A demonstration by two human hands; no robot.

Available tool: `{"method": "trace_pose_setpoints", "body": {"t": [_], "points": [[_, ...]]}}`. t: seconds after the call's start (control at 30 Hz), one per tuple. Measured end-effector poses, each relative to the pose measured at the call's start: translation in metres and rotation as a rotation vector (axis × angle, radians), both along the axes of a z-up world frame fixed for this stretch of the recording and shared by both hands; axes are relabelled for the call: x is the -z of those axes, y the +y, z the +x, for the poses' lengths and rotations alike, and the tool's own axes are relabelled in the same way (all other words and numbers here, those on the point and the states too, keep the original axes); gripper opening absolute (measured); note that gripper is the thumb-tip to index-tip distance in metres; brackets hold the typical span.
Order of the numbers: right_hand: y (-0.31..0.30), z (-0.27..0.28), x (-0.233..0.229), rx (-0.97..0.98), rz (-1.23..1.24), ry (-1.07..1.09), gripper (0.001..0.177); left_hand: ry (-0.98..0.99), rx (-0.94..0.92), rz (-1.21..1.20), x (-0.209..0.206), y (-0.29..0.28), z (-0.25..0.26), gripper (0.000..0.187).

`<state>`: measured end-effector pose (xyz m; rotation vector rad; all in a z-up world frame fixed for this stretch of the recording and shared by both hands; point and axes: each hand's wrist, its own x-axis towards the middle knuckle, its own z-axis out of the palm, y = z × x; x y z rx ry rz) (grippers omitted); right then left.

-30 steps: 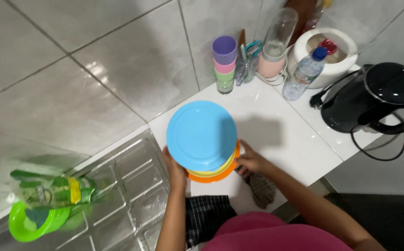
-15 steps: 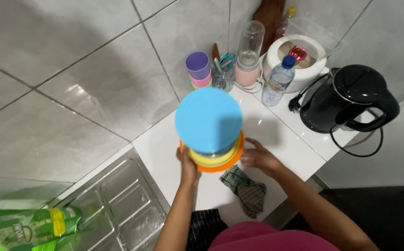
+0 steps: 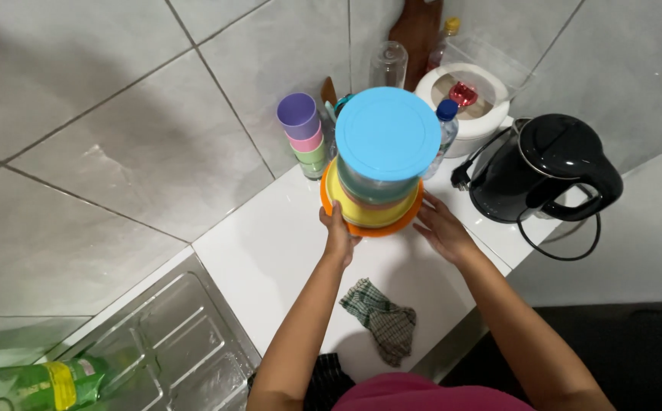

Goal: The person dries various plastic dishes and cups with a cloth and stacks them on the counter. The person wipes a light green plate, a yellow plate, a purple plate, an orange plate, a white colander, and several cups, placing them in a stack.

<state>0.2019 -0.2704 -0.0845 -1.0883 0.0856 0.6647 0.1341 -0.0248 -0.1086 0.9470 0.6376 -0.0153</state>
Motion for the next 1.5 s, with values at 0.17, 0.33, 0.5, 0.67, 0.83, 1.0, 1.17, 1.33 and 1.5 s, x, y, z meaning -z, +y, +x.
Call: {"method": "trace_pose_setpoints", "body": {"t": [0.17, 0.33, 0.5, 0.67, 0.83, 1.0, 1.17, 1.33, 1.5], "points": [[-0.001, 0.004, -0.003, 0.018, 0.051, -0.041, 0.069, -0.022, -0.034, -0.046, -0.012, -0.009, 0.008, 0.097], [0.002, -0.023, -0.003, 0.101, -0.092, -0.041, 0.065, -0.062, -0.054, -0.019, 0.013, 0.004, -0.007, 0.093], [-0.011, -0.108, 0.048, -0.313, -0.820, -0.733, 0.059, -0.122, -0.026, 0.305, 0.020, 0.042, -0.089, 0.067], [0.014, -0.191, 0.008, -0.663, -0.769, -1.150, 0.062, -0.083, -0.140, 0.493, -0.041, 0.072, -0.235, 0.039], [0.044, -0.194, 0.054, -0.631, -0.985, -1.432, 0.037, 0.017, -0.419, 0.611, -0.036, 0.063, -0.343, 0.027], [0.109, -0.201, -0.036, -0.696, -0.698, -0.860, 0.024, -0.011, -0.310, 0.700, -0.020, 0.029, -0.373, 0.031], [0.154, -0.244, -0.098, -1.047, -0.322, -0.762, 0.021, -0.145, -0.314, 0.614, -0.081, 0.024, -0.383, 0.047], [0.187, -0.292, -0.142, -1.023, -0.016, -0.769, 0.038, -0.319, -0.318, 0.581, -0.111, 0.049, -0.431, 0.032], [0.224, -0.361, -0.186, -1.129, -0.224, -0.958, 0.044, -0.370, -0.360, 0.699, -0.161, 0.083, -0.493, 0.024]]}}
